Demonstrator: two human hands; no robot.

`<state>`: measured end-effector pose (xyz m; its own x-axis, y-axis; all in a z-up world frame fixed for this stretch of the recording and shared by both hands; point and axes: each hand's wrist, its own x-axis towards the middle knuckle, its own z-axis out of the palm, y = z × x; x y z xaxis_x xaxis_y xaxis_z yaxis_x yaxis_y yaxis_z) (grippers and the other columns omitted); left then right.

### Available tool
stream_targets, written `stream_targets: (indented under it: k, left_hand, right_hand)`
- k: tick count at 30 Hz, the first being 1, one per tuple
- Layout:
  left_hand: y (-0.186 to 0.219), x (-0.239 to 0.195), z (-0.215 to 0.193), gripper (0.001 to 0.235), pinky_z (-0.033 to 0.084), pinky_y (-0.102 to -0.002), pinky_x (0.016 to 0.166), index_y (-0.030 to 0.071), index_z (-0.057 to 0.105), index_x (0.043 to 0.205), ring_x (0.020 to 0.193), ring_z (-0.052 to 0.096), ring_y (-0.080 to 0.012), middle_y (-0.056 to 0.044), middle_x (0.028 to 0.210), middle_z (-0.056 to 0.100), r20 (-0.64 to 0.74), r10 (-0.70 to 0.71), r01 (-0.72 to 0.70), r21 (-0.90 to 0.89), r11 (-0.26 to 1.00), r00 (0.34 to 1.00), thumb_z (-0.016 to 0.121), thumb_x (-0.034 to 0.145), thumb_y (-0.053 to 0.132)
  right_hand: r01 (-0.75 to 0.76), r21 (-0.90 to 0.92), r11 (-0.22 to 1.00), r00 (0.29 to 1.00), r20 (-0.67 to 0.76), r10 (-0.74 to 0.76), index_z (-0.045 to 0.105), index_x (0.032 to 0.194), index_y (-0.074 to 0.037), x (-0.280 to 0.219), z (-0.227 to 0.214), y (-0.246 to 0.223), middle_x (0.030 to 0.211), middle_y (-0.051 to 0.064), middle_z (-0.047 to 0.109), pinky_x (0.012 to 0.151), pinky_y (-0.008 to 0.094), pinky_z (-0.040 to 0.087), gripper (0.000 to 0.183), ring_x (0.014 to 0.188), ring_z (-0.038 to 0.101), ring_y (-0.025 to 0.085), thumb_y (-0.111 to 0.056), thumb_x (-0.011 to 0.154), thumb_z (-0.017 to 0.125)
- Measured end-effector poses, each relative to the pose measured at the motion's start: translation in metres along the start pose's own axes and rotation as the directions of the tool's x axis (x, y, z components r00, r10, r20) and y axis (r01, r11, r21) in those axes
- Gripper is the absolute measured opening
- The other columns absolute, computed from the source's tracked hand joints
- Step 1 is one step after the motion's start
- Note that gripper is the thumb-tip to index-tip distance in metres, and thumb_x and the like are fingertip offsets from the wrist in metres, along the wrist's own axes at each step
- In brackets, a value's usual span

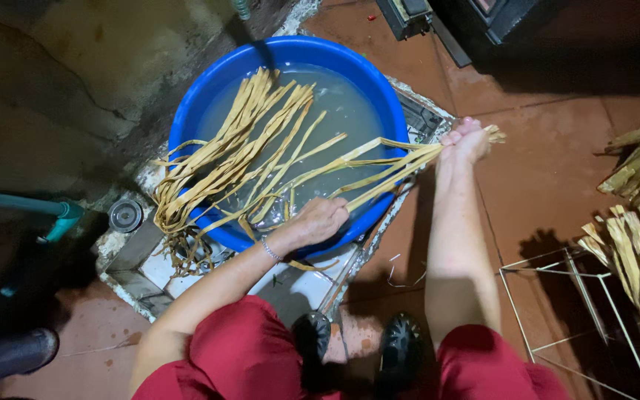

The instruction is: The person repeatedly dips long, thin plant strips into a blue basin of water and then places them onto a nearby metal rack. The person handles the strips by hand, soaking them and arranging them on the rack.

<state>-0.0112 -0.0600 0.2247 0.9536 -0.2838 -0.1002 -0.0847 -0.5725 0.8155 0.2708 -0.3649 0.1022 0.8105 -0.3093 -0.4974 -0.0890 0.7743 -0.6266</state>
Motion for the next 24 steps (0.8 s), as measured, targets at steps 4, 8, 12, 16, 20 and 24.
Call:
stream_targets:
  k: [4,8,12,16,20,24]
  left_hand:
    - [0.000,-0.012,-0.002,0.023,0.049,-0.057,0.069,0.003,0.060,0.090,0.076,0.062,-0.0518,-0.030,0.076,0.062,-0.022,0.082,-0.081,0.054,0.995,0.996,0.047,0.097,0.021]
    - [0.001,-0.022,-0.011,0.022,0.050,-0.057,0.070,0.004,0.060,0.090,0.073,0.063,-0.0502,-0.029,0.073,0.062,0.001,0.045,-0.044,0.137,0.990,0.999,0.048,0.096,0.020]
    - [-0.009,-0.042,-0.020,0.020,0.050,-0.056,0.068,0.004,0.059,0.089,0.074,0.064,-0.0480,-0.026,0.076,0.063,-0.011,0.089,-0.086,0.169,0.982,0.996,0.049,0.096,0.019]
    - [-0.037,-0.055,-0.026,0.016,0.052,-0.053,0.074,0.004,0.057,0.093,0.080,0.065,-0.0442,-0.023,0.085,0.065,0.010,0.230,-0.229,0.145,0.963,0.973,0.049,0.095,0.017]
    - [-0.083,-0.058,-0.021,0.020,0.051,-0.054,0.078,0.005,0.061,0.097,0.085,0.066,-0.0427,-0.022,0.089,0.068,0.018,0.054,-0.057,0.326,0.944,0.998,0.052,0.097,0.022]
    - [-0.136,-0.068,-0.018,0.022,0.053,-0.052,0.082,0.009,0.066,0.107,0.093,0.068,-0.0407,-0.020,0.100,0.071,0.100,-0.292,0.200,0.523,0.829,0.951,0.055,0.097,0.025]
  right_hand:
    - [0.076,0.008,0.997,0.994,-0.081,-0.075,0.058,0.085,-0.007,0.032,-0.020,-0.016,0.056,-0.002,0.038,0.039,0.030,0.025,0.016,0.043,0.033,0.012,-0.014,0.095,0.048]
    - [0.096,0.013,0.995,0.992,-0.081,-0.095,0.059,0.092,-0.006,0.060,-0.043,-0.033,0.058,-0.002,0.039,0.040,0.029,0.026,0.015,0.044,0.033,0.012,-0.016,0.095,0.048]
    - [0.156,0.026,0.987,0.978,-0.144,-0.151,0.048,0.084,-0.011,0.084,-0.058,-0.080,0.056,-0.002,0.036,0.037,0.031,0.024,0.010,0.041,0.031,0.013,-0.016,0.091,0.054]
    - [0.289,-0.004,0.957,0.953,-0.091,-0.288,0.050,0.083,-0.011,0.085,-0.083,-0.141,0.057,-0.003,0.033,0.039,0.031,0.027,0.013,0.044,0.030,0.013,-0.018,0.093,0.047]
    - [0.366,0.006,0.931,0.928,-0.075,-0.364,0.052,0.082,-0.009,0.084,-0.083,-0.158,0.058,0.001,0.038,0.038,0.033,0.030,0.017,0.044,0.034,0.014,-0.019,0.095,0.050]
    - [0.449,-0.032,0.893,0.892,-0.050,-0.450,0.059,0.095,-0.005,0.046,-0.060,-0.152,0.071,0.004,0.055,0.044,0.033,0.038,0.014,0.052,0.044,0.014,-0.017,0.099,0.062]
